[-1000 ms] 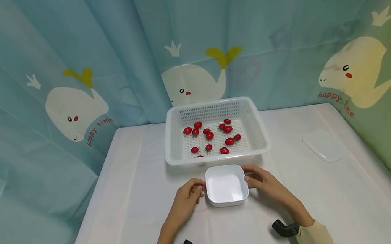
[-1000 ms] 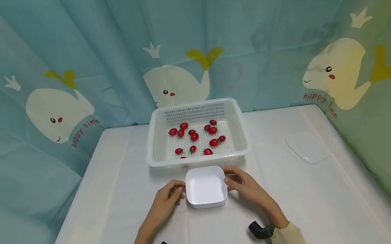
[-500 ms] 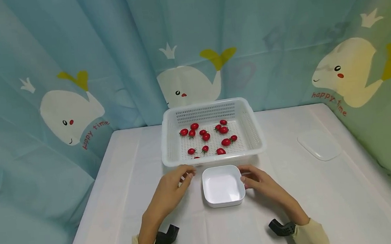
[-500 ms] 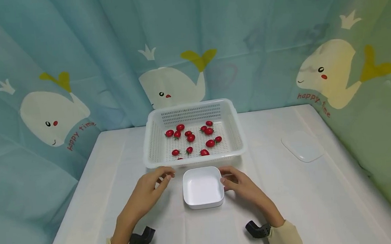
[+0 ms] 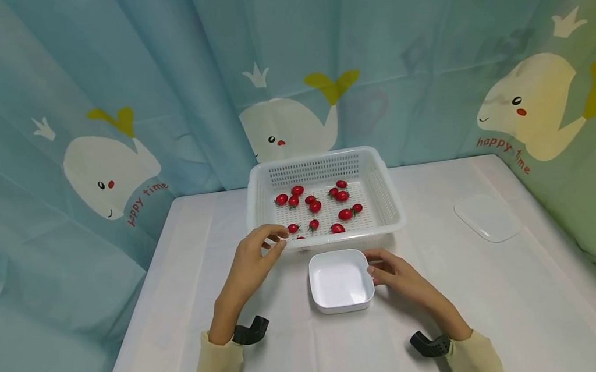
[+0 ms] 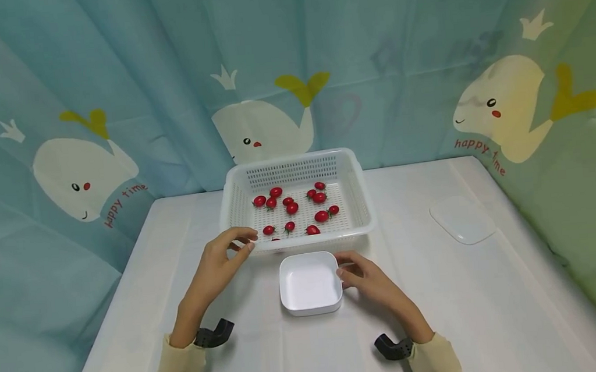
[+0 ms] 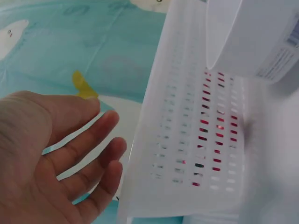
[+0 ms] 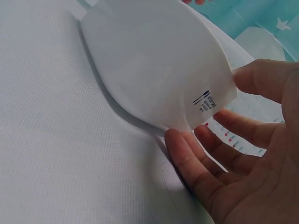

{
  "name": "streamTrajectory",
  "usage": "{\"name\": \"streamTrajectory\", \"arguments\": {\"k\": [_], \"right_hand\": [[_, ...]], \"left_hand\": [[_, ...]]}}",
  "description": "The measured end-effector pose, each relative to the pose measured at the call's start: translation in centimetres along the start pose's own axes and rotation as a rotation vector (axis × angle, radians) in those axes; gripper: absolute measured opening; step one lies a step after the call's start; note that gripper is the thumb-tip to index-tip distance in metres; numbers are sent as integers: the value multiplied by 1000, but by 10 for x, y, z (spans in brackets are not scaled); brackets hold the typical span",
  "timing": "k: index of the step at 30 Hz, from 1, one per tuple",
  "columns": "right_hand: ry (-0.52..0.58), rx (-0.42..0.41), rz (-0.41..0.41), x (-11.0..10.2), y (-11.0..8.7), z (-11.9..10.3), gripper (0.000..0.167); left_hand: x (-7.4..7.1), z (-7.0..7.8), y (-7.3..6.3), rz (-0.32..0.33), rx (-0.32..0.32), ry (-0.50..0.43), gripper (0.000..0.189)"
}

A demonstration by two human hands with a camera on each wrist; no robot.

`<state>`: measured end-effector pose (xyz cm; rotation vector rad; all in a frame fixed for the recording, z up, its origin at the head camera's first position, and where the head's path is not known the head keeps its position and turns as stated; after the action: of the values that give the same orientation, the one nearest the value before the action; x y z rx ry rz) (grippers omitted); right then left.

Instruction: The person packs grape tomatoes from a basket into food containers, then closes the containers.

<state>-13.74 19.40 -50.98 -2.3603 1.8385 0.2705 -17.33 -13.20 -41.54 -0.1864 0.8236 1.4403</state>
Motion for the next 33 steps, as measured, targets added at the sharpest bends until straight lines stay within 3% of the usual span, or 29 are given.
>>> {"name": "streamTrajectory", "arguments": {"k": [4,9,18,28,33], "right_hand": [[2,4,3,1,-1,1,44],[-10,25,-2,3,-1,0,45],[-48,48,35,3,-2,-4,45],[-82,39,60,4,-1,-3,45],[-108,28,64,4,-1,-3,43]], "left_hand": [[5,-6,17,-40,-41,-3,28],[15,-16,36,-138,-80,39,36],[28,-17,67,-278,-97,140,44],[47,-26,89,-435,-116,337,41],[54,-33,94,-477,-119,386,40]]}}
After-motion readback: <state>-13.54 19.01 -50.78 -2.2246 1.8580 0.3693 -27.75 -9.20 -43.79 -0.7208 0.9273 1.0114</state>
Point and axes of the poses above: each hand's wrist, its own y-axis towards the middle knuckle, its own x-axis out of the palm, z = x × y, the point moved 2 cm from there along y, towards the middle knuckle, and after that the axes turned 9 degrees about z, right-handed, at the moved point
